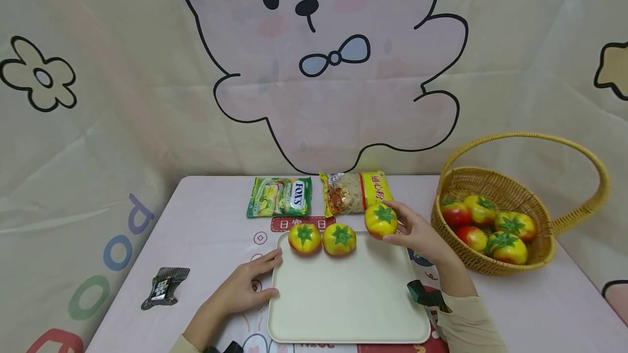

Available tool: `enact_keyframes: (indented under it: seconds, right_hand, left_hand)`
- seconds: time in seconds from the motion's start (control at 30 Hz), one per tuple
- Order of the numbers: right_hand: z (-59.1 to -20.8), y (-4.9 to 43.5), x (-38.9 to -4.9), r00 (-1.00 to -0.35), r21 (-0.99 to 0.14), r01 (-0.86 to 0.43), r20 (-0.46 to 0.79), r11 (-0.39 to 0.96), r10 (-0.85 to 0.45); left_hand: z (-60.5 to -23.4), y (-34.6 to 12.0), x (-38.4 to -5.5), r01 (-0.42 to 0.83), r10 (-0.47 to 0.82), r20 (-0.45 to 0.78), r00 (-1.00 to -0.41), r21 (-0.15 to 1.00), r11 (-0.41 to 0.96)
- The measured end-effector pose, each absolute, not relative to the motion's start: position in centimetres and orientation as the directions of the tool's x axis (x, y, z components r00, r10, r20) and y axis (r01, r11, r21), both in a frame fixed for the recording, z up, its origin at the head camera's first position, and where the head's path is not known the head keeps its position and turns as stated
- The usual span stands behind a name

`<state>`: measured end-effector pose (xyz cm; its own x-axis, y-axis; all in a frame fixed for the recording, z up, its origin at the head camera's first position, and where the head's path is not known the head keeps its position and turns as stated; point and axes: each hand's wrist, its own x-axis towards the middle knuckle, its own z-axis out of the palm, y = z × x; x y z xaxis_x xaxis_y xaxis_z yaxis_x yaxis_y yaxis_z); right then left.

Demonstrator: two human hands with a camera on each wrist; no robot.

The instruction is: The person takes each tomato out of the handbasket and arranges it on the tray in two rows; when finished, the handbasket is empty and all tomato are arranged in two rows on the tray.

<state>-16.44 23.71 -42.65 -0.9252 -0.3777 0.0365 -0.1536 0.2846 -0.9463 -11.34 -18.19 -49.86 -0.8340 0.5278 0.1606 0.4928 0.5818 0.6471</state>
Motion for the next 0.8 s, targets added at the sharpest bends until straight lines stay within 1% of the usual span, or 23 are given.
enact_keyframes:
  seconds: [0.2, 0.4, 0.53, 0.8]
  right_hand:
    - [-43.7, 22.6, -16.6, -0.929, -0.925, -0.142, 0.001, 0.353, -0.371]
    - [-44.5, 22.1, -16.6, -0.928, -0.906, -0.099, -0.066, 0.411, -0.368]
    - [-44.9, 22.0, -16.6, -0.920, -0.909, -0.076, -0.095, 0.409, -0.381]
    - [-45.5, 21.7, -16.8, -0.908, -0.907, -0.083, -0.102, 0.413, -0.406]
  left_hand:
    - [-49.8, -18.1, -11.4, 0.489, 0.529, 0.160, -0.833, 0.659, 0.571]
    - [-50.0, -18.2, -11.4, 0.496, 0.532, 0.161, -0.831, 0.647, 0.579]
    - [-50.1, -18.2, -11.4, 0.492, 0.531, 0.158, -0.833, 0.650, 0.579]
    - [-50.1, -18.2, -11.5, 0.490, 0.527, 0.161, -0.834, 0.653, 0.577]
